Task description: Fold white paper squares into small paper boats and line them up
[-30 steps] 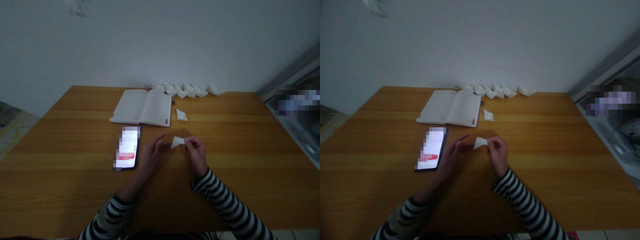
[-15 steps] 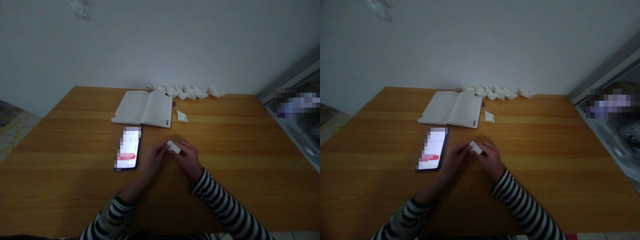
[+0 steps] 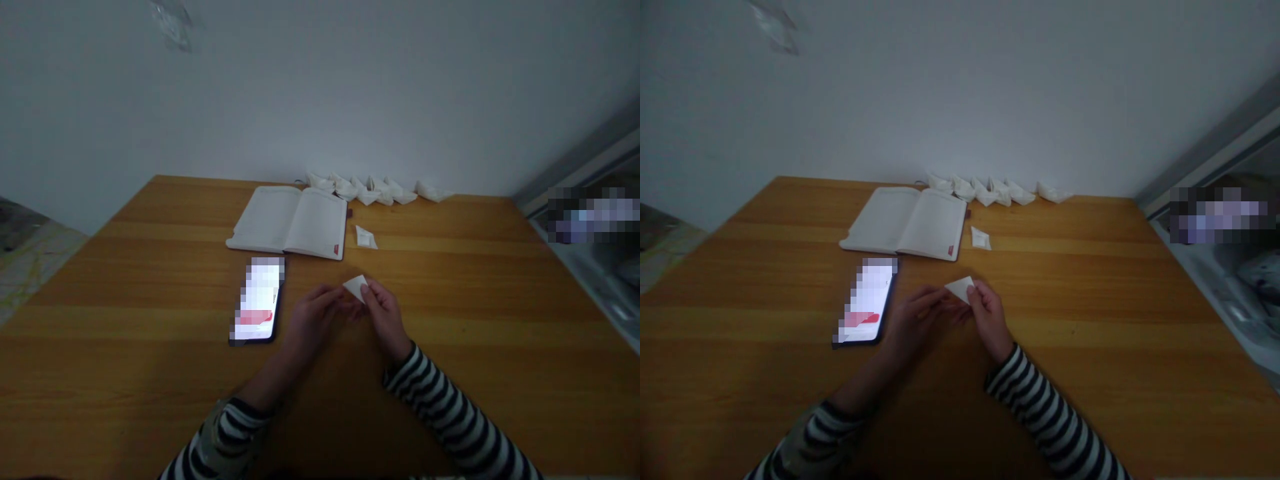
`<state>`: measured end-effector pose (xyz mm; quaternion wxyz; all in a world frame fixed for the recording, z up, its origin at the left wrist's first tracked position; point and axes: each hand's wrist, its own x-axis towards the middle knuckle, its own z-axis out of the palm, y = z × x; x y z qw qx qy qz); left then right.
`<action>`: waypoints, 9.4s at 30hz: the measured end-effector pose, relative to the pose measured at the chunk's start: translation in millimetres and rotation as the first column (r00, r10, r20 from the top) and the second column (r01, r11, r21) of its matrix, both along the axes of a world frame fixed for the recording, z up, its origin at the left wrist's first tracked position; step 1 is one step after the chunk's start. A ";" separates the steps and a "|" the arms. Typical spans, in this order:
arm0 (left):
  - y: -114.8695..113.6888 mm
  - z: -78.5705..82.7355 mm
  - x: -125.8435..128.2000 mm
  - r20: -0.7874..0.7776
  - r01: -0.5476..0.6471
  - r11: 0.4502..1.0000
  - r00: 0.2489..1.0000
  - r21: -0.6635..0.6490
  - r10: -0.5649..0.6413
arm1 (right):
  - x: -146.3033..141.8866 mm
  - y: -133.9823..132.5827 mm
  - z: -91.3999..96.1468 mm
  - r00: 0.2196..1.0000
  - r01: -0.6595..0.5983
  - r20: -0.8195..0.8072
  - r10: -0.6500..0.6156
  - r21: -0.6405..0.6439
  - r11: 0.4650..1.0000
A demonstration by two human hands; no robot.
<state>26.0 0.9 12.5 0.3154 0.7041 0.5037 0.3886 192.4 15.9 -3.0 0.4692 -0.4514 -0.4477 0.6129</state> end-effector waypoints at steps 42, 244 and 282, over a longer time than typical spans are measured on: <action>5.6 2.8 -5.9 0.305 -0.216 0.857 0.871 -0.467 0.386 | -4.4 -0.8 -8.5 0.980 0.190 -0.066 -0.190 0.005 0.982; 16.8 4.7 -14.1 0.520 0.106 0.862 0.831 -0.496 0.198 | 15.1 18.3 -15.1 0.971 0.194 0.102 -0.217 0.198 0.961; 12.4 4.9 -11.5 0.257 0.015 0.915 0.961 -0.403 0.097 | 8.3 13.8 -9.7 0.975 0.112 0.162 -0.150 0.224 0.968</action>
